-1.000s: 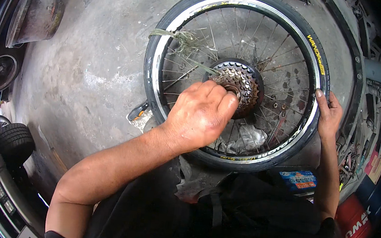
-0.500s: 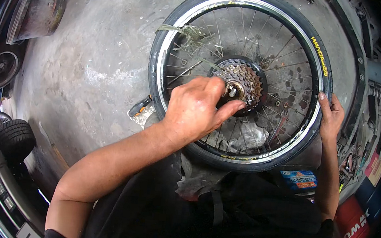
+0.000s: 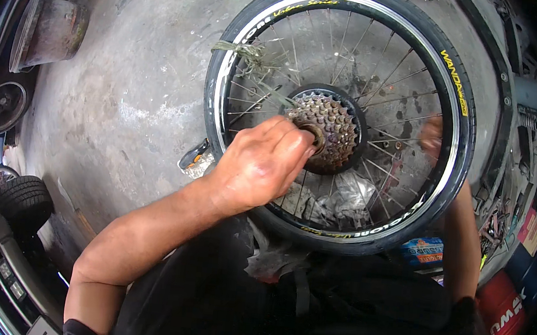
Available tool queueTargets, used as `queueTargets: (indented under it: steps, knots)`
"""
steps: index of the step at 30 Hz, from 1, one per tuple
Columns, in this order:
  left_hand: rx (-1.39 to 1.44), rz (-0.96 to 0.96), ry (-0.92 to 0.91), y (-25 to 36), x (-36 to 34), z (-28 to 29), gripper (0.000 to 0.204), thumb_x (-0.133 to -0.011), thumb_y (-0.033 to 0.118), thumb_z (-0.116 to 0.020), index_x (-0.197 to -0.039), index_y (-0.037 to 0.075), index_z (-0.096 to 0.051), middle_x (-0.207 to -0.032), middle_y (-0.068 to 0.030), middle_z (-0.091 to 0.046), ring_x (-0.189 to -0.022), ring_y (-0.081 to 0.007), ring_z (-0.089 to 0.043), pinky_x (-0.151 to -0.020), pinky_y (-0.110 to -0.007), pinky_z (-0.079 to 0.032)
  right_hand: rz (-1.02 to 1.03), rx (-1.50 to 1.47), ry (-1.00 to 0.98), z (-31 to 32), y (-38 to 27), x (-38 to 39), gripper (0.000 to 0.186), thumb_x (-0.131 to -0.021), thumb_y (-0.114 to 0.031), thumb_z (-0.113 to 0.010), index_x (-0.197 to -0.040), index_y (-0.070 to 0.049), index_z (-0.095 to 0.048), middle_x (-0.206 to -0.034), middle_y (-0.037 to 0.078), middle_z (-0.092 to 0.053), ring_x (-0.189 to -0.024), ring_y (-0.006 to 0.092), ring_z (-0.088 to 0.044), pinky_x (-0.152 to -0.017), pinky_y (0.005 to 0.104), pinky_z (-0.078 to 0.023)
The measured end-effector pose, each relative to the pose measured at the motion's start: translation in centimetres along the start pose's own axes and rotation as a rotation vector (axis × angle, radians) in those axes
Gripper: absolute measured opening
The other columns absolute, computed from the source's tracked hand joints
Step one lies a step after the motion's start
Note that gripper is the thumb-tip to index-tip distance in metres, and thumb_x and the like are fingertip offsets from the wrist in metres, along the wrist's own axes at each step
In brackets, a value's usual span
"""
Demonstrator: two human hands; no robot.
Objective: Servicing and adjusting the hub and axle of a bicycle wheel.
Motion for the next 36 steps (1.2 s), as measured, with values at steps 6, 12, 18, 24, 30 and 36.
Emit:
queueTargets:
  steps: [6, 12, 18, 24, 30, 36]
  knots:
    - [0.001, 0.103, -0.047, 1.4, 1.7, 1.6, 0.026, -0.086, -0.007, -0.081, -0.108, -0.003, -0.066, -0.088, -0.0162, -0.069, -0.072, -0.0329, -0.067, -0.064, -0.042, -0.055, -0.449, 0.306, 0.008, -18.8, 14.2, -10.4, 0.058, -0.096, -0.045, -0.071, -0.139, -0.006, -0.068, -0.135, 0.01, -0.07, -0.117, 0.0211, -0.069, -0.105, 0.0355, -0.052]
    - [0.081, 0.267, 0.074, 1.0, 1.6, 2.2, 0.02, -0.09, -0.002, -0.079, -0.105, -0.001, -0.066, -0.09, -0.0154, -0.069, -0.076, -0.0335, -0.069, -0.066, -0.042, -0.055, -0.458, 0.214, 0.159, -16.0, 14.5, -7.1, 0.054, -0.097, -0.04, -0.071, -0.135, -0.003, -0.068, -0.126, 0.008, -0.072, -0.113, 0.0189, -0.069, -0.106, 0.0359, -0.052]
    - [0.091, 0.336, 0.088, 0.1, 2.4, 2.1, 0.019, -0.092, 0.001, -0.079, -0.107, -0.001, -0.067, -0.093, -0.0152, -0.069, -0.082, -0.0332, -0.072, -0.071, -0.043, -0.057, -0.542, 0.421, 0.32, -20.1, 13.7, -9.5, 0.032, -0.105, -0.028, -0.054, -0.108, -0.004, -0.076, -0.105, 0.01, -0.078, -0.089, 0.0204, -0.07, -0.086, 0.0365, -0.055]
    - [0.135, 0.459, 0.048, 0.3, 1.9, 1.4, 0.03, -0.091, 0.013, -0.085, -0.108, -0.001, -0.065, -0.093, -0.0156, -0.07, -0.082, -0.0276, -0.074, -0.07, -0.039, -0.059, -0.633, 0.328, 0.343, -18.4, 14.1, -8.9, 0.034, -0.106, -0.025, -0.052, -0.114, 0.0, -0.075, -0.108, 0.013, -0.079, -0.089, 0.0199, -0.075, -0.082, 0.037, -0.062]
    - [-0.007, 0.479, -0.014, 0.0, 1.6, 1.0, 0.035, -0.092, 0.023, -0.087, -0.098, 0.002, -0.06, -0.086, -0.015, -0.067, -0.074, -0.0324, -0.07, -0.067, -0.044, -0.057, -0.581, 0.334, 0.319, -18.6, 14.1, -8.5, 0.036, -0.106, -0.024, -0.053, -0.121, 0.004, -0.072, -0.111, 0.016, -0.079, -0.092, 0.0208, -0.078, -0.084, 0.0383, -0.066]
    - [-0.011, 0.186, -0.053, -0.6, 1.3, 0.9, 0.026, -0.09, 0.005, -0.078, -0.111, 0.001, -0.064, -0.097, -0.0147, -0.069, -0.091, -0.0367, -0.069, -0.075, -0.046, -0.057, -0.669, 0.332, 0.395, -16.5, 14.5, -9.4, 0.034, -0.105, -0.024, -0.054, -0.11, 0.002, -0.075, -0.104, 0.014, -0.078, -0.086, 0.0232, -0.075, -0.081, 0.0406, -0.062]
Point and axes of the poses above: each hand's wrist, its own x-axis away from the middle knuckle, its own z-axis out of the back of the hand, y = z × x, the point moved 3 cm from there along -x, towards the middle knuckle
